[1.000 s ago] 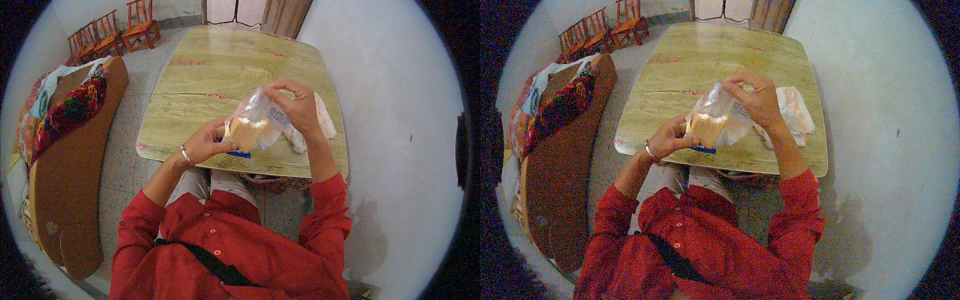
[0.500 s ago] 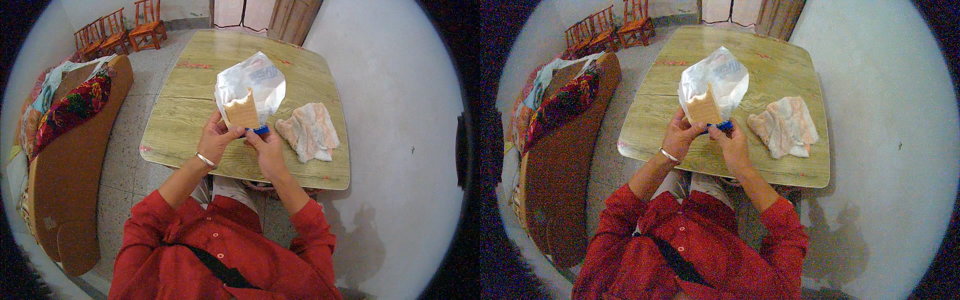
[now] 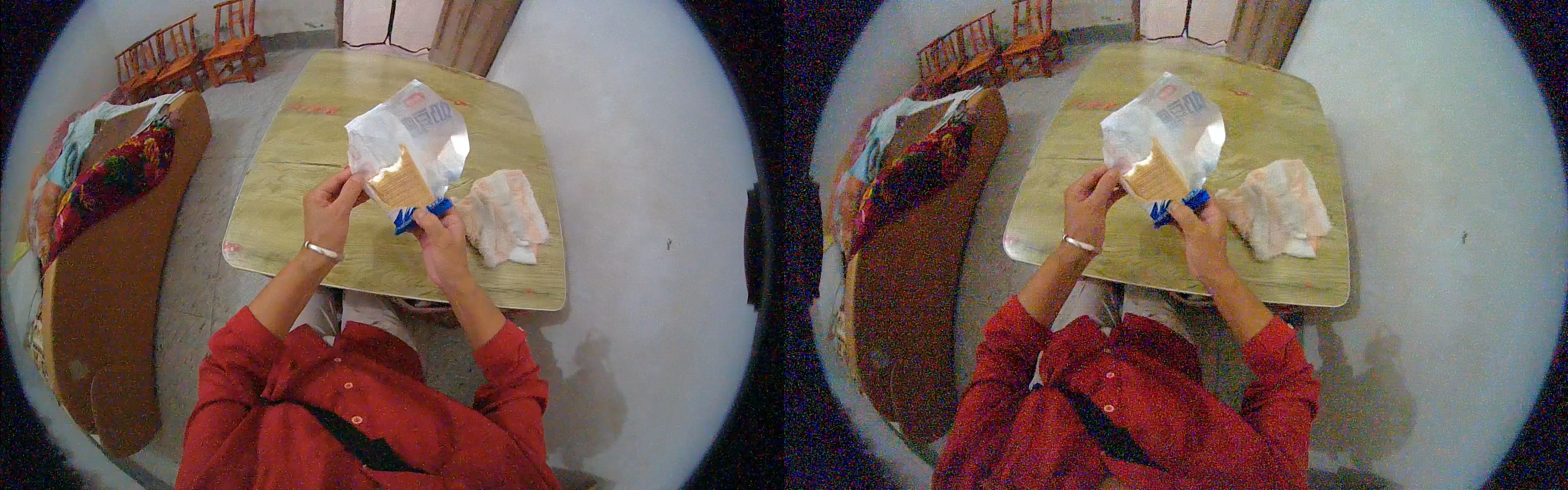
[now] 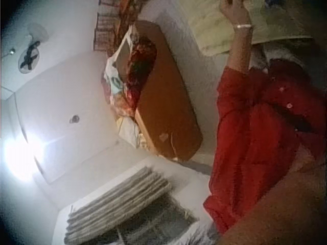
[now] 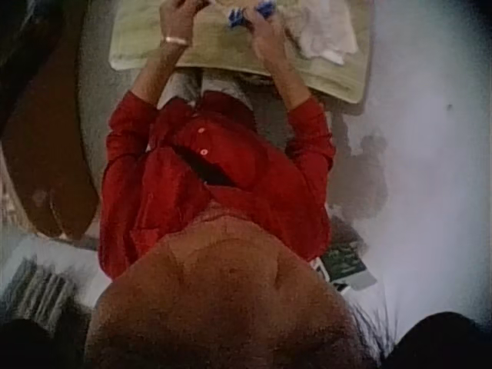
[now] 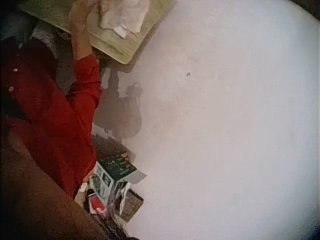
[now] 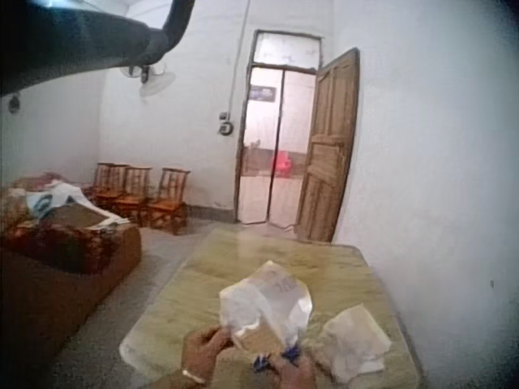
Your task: The person wipes a wooden table surface with a white cloth. They hold a packaged food item in one hand while cleaning with the other, then place the food on the table and continue wiping the surface with both hands.
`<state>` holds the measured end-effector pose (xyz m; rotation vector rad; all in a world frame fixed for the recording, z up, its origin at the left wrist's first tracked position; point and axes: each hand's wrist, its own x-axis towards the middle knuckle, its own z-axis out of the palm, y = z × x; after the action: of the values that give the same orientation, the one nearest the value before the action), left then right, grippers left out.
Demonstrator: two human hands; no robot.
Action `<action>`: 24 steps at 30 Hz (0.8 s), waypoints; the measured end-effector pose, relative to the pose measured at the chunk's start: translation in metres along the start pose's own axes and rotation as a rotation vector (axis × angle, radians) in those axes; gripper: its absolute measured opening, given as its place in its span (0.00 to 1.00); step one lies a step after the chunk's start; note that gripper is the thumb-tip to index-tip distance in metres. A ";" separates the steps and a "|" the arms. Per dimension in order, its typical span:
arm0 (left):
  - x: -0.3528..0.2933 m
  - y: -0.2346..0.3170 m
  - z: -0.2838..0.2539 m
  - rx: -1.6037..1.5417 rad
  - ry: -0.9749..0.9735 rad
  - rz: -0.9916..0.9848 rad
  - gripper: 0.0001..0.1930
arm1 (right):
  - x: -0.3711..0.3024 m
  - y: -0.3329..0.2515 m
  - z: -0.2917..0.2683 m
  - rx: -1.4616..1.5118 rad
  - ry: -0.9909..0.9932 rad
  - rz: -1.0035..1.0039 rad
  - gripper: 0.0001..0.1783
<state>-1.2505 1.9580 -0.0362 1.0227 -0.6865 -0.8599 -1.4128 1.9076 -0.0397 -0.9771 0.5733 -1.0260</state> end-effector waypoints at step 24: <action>0.000 -0.018 -0.074 1.667 -0.230 0.144 0.33 | 0.246 -0.077 -0.241 -1.075 0.693 0.067 0.29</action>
<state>-1.1949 1.9850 -0.0803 2.2834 -1.7354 -0.0868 -1.5292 1.5764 -0.0769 -1.4918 1.8389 -0.9689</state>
